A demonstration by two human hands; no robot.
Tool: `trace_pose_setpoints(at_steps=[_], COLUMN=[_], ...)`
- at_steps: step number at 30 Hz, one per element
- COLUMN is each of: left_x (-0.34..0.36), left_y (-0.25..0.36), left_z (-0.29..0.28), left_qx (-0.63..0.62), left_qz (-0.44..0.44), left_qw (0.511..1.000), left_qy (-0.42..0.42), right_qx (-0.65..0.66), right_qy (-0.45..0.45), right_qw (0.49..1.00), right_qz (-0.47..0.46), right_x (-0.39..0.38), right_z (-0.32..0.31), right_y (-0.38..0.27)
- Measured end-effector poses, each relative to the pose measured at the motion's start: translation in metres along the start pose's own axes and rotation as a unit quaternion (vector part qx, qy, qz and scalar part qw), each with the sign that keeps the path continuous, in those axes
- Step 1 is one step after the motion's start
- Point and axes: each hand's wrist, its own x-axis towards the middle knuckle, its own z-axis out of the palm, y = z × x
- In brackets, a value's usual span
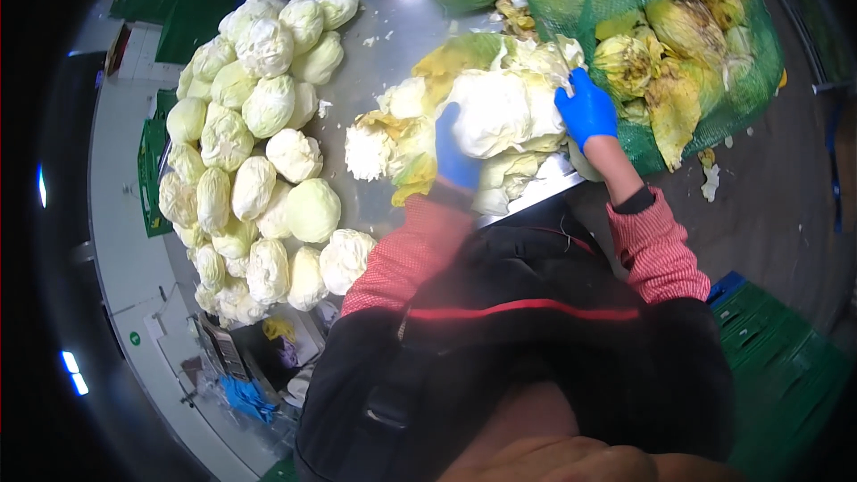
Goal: The person trims and peels outer leaves from heads of cabbage using a knife and their hands at a metal table, placing the cleaned heads into a pile.
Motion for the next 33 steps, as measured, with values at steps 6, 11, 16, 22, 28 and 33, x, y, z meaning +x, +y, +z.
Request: trace_pose_setpoints(at_steps=[6, 11, 16, 22, 28, 33], left_x=[-0.002, 0.0, -0.016, -0.011, -0.027, -0.025], left_y=[0.02, 0.034, 0.052, 0.056, 0.053, 0.049], left_z=[-0.011, 0.001, 0.027, 0.017, 0.003, 0.014], left_qx=[-0.093, -0.048, -0.258, -0.103, 0.061, 0.112], left_qz=[0.032, 0.081, -0.062, -0.076, 0.052, 0.084], left_qw=[0.995, 0.995, 0.957, 0.945, 0.995, 0.99], left_qy=[-0.02, -0.043, -0.12, -0.301, -0.051, -0.032], right_qx=[0.094, 0.074, 0.04, 0.413, 0.305, 0.287], right_qy=[0.087, 0.132, 0.04, -0.236, -0.322, -0.38], right_qw=[0.991, 0.988, 0.989, 0.879, 0.896, 0.878], right_qz=[-0.033, -0.022, -0.135, 0.024, -0.019, -0.049], right_x=[-0.014, 0.012, 0.006, -0.004, 0.014, 0.06], right_z=[-0.021, -0.018, -0.028, -0.018, -0.017, -0.029], right_y=[-0.03, -0.021, -0.067, -0.072, -0.081, -0.075])
